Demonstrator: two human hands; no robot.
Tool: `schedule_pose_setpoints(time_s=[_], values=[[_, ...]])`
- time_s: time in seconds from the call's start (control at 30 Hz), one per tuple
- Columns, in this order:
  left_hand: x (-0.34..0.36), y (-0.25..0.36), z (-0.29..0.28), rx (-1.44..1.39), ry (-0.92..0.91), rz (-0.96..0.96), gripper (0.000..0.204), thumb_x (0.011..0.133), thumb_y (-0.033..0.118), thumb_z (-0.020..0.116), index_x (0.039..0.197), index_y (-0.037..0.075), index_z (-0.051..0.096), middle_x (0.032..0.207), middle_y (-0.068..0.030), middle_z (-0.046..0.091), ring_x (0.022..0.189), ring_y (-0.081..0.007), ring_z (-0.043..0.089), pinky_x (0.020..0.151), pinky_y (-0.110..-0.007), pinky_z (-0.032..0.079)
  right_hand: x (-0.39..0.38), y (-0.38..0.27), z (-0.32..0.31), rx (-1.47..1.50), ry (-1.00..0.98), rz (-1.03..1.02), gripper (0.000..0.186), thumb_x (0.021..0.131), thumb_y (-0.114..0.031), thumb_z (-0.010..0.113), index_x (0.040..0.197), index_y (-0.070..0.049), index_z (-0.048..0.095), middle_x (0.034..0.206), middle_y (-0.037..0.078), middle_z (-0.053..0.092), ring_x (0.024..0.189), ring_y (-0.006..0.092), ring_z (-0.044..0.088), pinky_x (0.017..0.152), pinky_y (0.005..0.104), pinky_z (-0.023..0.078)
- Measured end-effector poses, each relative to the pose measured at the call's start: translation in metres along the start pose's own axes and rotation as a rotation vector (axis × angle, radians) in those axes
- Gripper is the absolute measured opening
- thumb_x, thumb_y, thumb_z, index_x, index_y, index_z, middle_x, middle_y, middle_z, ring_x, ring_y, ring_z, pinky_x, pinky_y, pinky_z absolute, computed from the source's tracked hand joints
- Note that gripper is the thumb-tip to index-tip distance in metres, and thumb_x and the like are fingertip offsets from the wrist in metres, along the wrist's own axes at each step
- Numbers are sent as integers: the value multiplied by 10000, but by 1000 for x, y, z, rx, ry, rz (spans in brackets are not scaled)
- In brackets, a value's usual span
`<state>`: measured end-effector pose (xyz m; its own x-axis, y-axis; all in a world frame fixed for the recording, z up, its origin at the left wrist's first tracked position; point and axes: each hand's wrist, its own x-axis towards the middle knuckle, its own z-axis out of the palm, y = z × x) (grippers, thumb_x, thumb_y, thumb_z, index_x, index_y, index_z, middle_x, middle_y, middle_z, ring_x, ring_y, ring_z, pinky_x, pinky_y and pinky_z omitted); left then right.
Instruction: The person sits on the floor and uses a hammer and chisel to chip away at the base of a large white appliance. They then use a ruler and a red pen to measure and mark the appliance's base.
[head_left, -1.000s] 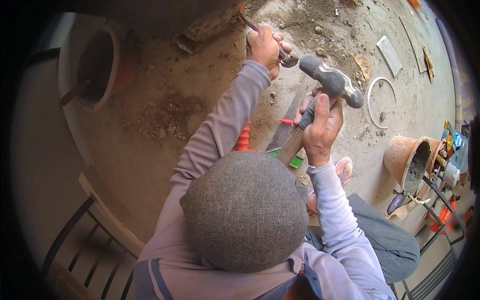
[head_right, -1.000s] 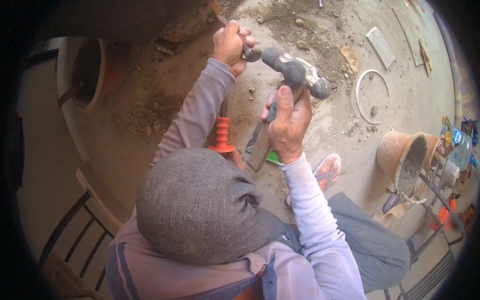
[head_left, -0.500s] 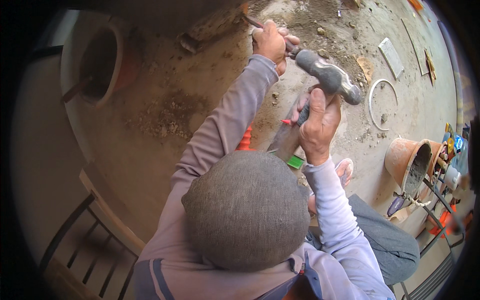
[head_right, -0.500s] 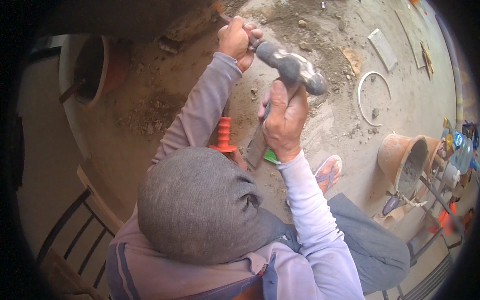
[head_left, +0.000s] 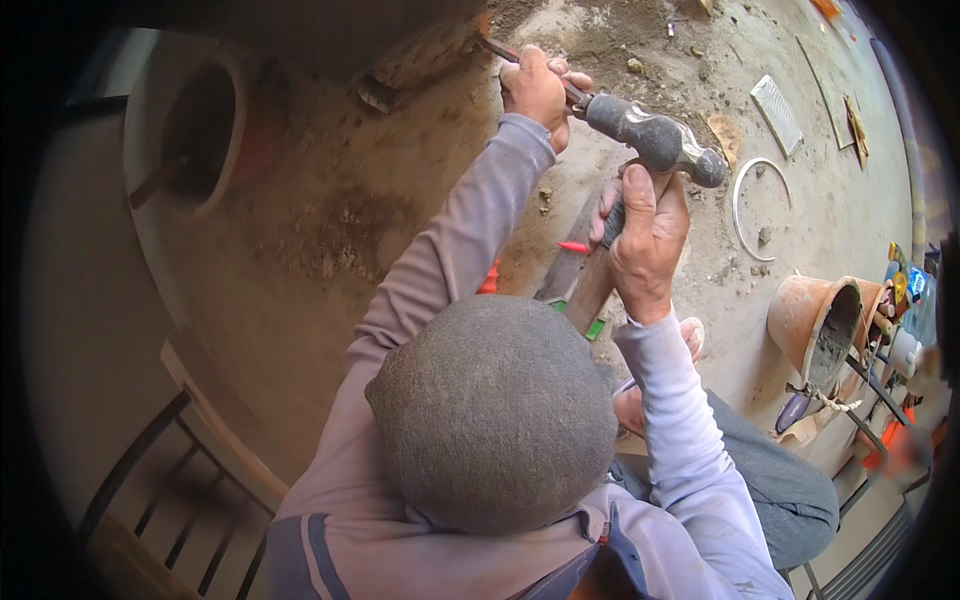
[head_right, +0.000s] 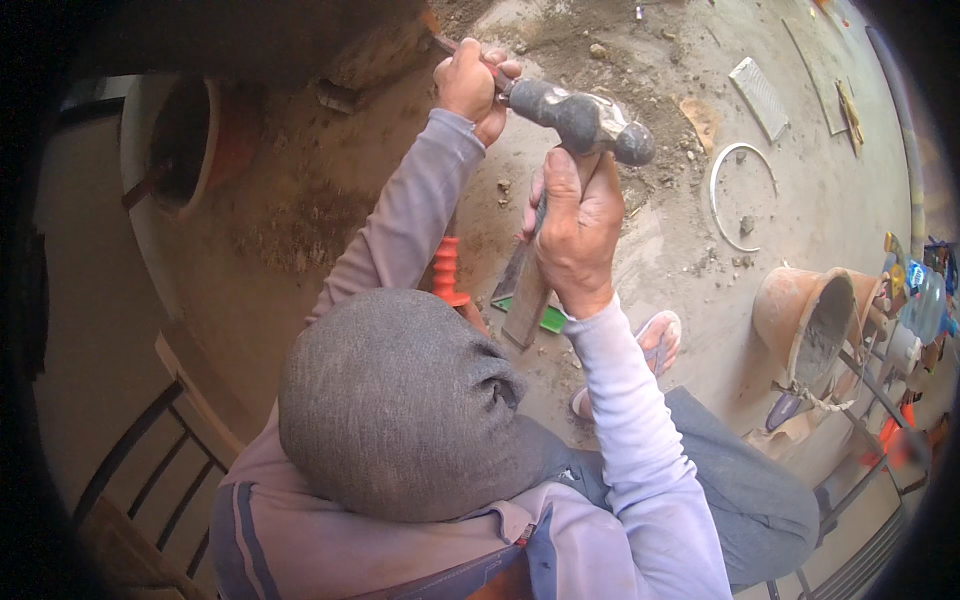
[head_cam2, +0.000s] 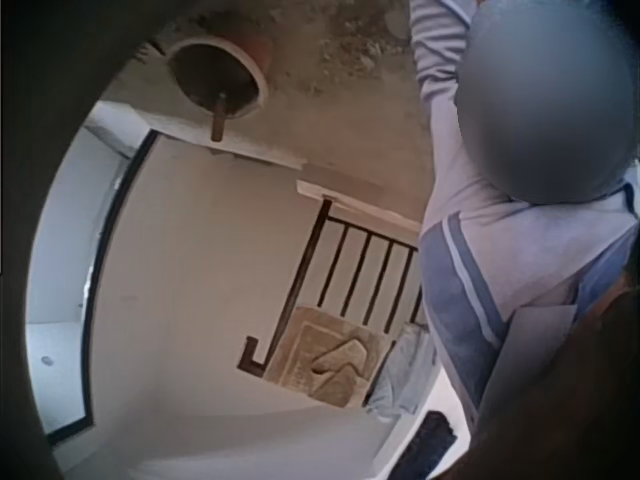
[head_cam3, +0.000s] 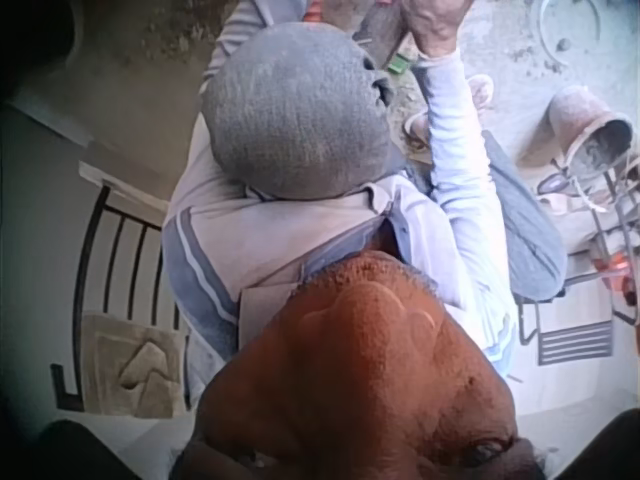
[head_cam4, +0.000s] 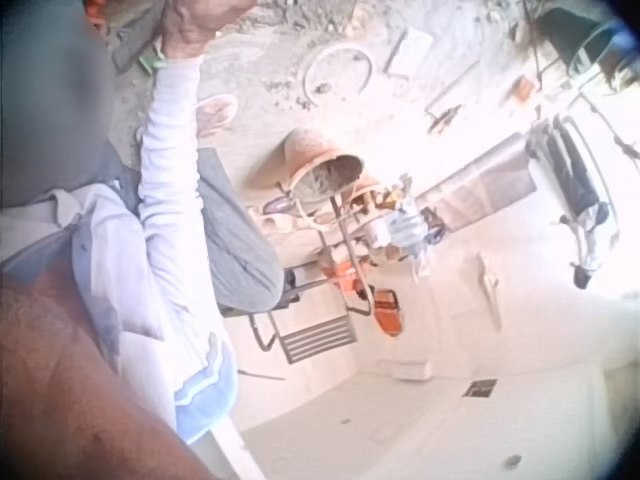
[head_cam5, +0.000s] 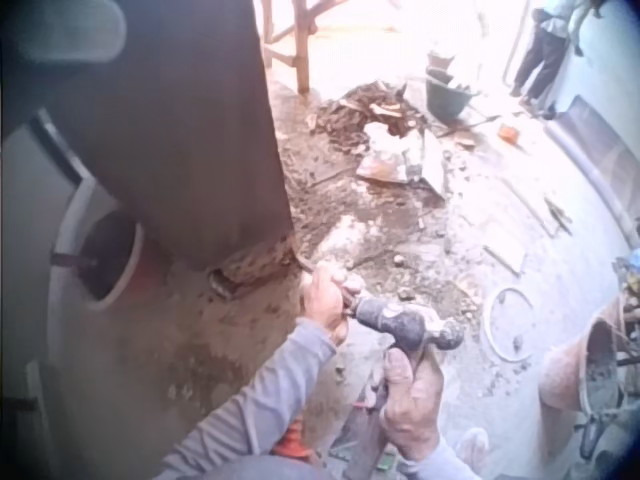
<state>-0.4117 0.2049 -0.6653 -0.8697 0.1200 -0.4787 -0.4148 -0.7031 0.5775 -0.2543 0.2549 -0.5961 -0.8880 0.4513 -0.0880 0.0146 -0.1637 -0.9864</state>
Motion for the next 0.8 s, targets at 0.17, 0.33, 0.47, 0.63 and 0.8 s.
schedule_pose_setpoints(time_s=[0.17, 0.33, 0.47, 0.63, 0.8], values=[[6, -4, 2, -53, 47, -12, 129, 911, 193, 371, 961, 80, 336, 692, -39, 479, 501, -192, 543, 487, -350, 469, -2, 3, 6, 47, 52, -111, 204, 983, -242, 460, 985, -39, 433, 688, 32, 483, 481, 86, 479, 421, 220, 395], [13, 0, -13, -65, 102, 2, 122, 884, 196, 366, 852, 81, 387, 685, -48, 463, 544, -191, 522, 505, -335, 462, -2, 6, 3, 51, 15, 6, 240, 985, -280, 457, 974, -42, 427, 695, 45, 486, 478, 101, 487, 411, 235, 403], [1, 1, -23, -49, 77, -64, 101, 892, 150, 414, 819, 82, 404, 700, -47, 466, 561, -150, 482, 515, -292, 448, -4, 8, 6, 114, 83, 64, 248, 987, -288, 455, 986, -41, 429, 698, 47, 491, 475, 107, 486, 414, 239, 409], [-20, -1, -16, -61, 57, -89, 95, 914, 167, 446, 851, 100, 424, 719, -42, 475, 551, -126, 451, 480, -273, 427, -3, 9, -1, 58, 19, 145, 238, 991, -275, 447, 985, -39, 426, 692, 45, 489, 471, 114, 489, 414, 243, 411], [-1, 0, -18, -101, 108, -44, 82, 916, 166, 427, 852, 116, 418, 713, -27, 467, 509, -118, 423, 441, -257, 390, -7, 12, 0, 9, -46, 156, 232, 993, -266, 444, 981, -35, 429, 686, 46, 488, 472, 112, 486, 428, 238, 415]])
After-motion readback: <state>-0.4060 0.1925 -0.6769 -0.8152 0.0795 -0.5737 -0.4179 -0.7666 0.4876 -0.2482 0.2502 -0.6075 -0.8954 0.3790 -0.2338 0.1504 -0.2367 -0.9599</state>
